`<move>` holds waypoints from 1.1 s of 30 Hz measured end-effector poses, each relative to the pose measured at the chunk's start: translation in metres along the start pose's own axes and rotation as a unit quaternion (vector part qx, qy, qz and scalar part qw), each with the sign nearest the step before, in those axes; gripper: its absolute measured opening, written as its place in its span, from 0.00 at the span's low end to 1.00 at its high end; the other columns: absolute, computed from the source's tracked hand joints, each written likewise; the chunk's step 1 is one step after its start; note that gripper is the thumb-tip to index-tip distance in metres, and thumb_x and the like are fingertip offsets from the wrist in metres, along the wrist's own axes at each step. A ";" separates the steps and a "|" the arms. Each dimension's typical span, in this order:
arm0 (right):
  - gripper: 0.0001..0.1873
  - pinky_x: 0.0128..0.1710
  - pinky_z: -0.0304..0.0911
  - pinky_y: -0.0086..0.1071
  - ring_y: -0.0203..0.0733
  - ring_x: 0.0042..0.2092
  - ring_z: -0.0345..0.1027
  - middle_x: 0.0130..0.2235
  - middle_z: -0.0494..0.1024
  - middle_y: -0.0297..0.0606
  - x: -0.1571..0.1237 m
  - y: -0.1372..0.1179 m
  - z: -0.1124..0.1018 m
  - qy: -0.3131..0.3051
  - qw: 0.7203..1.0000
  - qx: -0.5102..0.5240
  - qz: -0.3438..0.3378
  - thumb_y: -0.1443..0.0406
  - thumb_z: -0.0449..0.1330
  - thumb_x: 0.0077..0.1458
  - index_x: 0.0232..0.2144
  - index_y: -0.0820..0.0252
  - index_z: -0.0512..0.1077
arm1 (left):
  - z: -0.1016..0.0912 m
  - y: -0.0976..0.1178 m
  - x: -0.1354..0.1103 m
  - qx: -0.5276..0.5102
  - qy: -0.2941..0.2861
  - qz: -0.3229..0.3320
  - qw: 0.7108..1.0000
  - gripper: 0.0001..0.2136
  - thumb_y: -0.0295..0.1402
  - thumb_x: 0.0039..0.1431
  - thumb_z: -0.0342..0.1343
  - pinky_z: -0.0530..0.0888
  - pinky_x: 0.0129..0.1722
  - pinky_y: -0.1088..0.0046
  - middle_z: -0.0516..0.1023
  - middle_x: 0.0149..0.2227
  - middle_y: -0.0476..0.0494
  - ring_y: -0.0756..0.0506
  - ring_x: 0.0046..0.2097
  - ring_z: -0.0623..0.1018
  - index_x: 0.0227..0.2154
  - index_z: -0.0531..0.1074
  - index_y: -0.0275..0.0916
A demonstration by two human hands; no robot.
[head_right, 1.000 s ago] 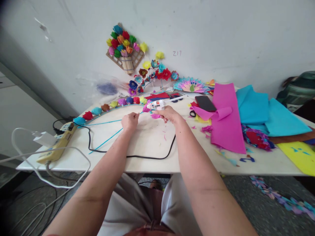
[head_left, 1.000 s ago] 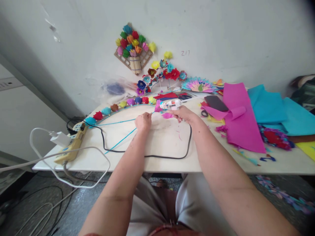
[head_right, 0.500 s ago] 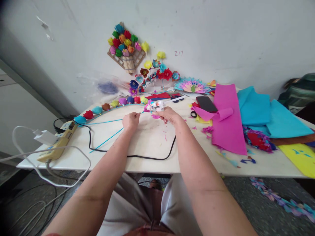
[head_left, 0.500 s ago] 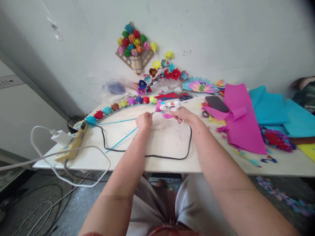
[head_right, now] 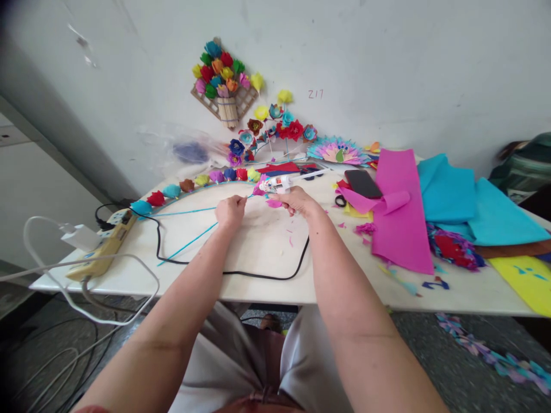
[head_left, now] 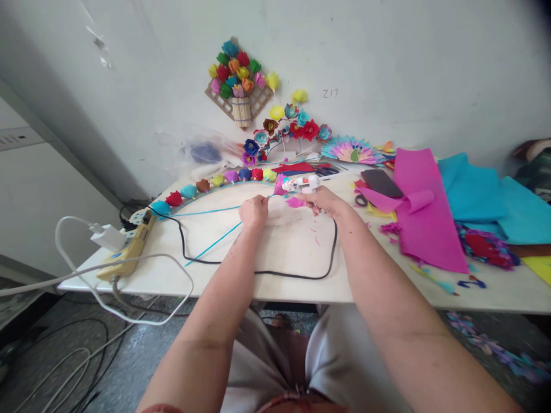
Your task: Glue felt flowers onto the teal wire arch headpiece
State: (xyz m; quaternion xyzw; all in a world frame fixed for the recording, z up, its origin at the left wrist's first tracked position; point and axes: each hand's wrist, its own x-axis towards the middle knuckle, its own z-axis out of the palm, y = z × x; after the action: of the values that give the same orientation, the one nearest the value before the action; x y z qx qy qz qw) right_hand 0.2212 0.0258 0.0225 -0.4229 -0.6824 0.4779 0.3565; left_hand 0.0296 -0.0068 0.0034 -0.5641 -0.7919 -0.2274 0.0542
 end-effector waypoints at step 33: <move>0.19 0.09 0.52 0.23 0.25 0.12 0.50 0.14 0.61 0.28 0.005 0.006 0.003 0.006 1.000 0.002 0.005 0.54 0.63 0.37 0.18 0.64 0.62 | 0.002 0.000 0.000 0.000 0.005 0.005 1.000 0.19 0.46 0.54 0.39 0.64 0.34 0.71 0.76 0.36 0.42 0.43 0.39 0.72 0.36 0.73 0.47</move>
State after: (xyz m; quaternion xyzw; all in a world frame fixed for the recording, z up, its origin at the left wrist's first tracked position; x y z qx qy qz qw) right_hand 0.2182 0.0309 0.0165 -0.4280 -0.6773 0.4786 0.3591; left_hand 0.0301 -0.0058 0.0021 -0.5665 -0.7890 -0.2301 0.0596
